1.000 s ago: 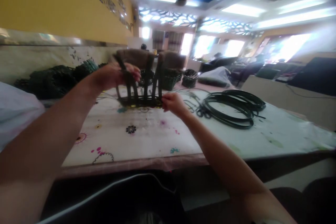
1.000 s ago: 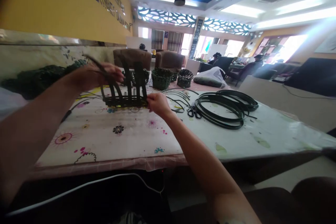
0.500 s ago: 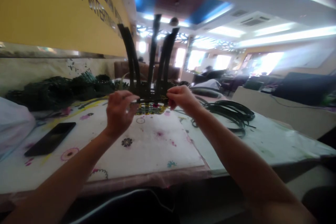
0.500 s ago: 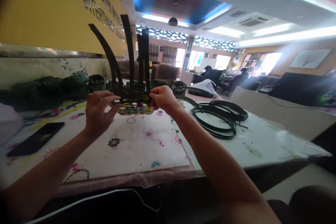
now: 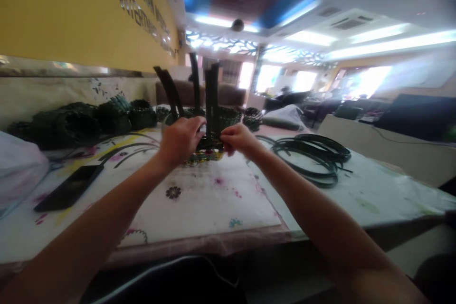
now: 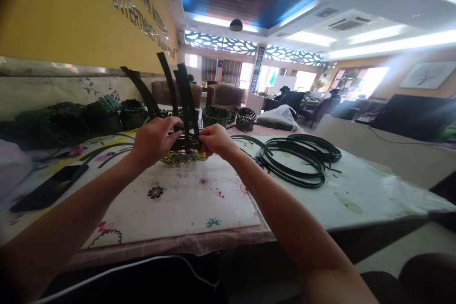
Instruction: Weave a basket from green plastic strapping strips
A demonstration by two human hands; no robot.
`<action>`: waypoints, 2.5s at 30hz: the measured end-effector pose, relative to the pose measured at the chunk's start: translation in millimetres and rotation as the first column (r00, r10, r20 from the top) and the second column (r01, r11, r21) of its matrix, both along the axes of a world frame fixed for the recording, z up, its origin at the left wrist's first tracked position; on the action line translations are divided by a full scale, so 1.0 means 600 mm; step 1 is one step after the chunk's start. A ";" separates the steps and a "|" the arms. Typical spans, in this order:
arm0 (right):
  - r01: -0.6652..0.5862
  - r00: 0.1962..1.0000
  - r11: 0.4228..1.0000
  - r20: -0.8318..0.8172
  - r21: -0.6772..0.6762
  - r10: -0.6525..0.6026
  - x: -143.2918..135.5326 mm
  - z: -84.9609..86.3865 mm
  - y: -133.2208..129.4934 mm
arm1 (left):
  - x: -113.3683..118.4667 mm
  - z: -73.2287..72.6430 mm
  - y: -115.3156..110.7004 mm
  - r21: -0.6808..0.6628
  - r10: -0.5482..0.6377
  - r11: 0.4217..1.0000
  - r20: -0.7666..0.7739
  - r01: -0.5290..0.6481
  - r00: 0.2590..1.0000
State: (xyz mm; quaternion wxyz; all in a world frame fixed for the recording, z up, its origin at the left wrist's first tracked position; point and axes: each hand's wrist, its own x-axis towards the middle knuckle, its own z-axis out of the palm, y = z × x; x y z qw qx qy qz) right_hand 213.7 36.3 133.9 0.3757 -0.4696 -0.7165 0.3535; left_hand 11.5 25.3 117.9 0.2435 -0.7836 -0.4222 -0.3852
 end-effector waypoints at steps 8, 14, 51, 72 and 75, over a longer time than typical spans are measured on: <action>-0.029 1.000 0.998 -0.014 -0.051 0.028 0.023 -0.004 0.023 | 0.016 0.039 0.043 -0.486 -0.113 0.872 -0.081 0.060 0.990; -0.051 0.998 0.993 -0.043 -0.108 0.046 0.040 -0.016 0.026 | 0.031 0.053 0.070 -0.688 -0.189 0.629 0.318 0.363 0.929; -0.354 0.740 0.191 0.399 0.915 -0.541 -0.013 -0.096 -0.018 | 0.077 0.042 0.098 -0.781 0.012 0.355 0.554 0.514 0.833; -0.337 0.785 0.496 0.530 0.800 -0.322 -0.011 -0.092 -0.009 | 0.087 0.041 0.070 -0.800 0.059 0.316 0.552 0.509 0.832; -0.307 0.860 0.582 0.481 0.753 -0.169 0.000 -0.078 -0.007 | 0.083 0.044 0.072 -0.813 0.057 0.348 0.515 0.466 0.856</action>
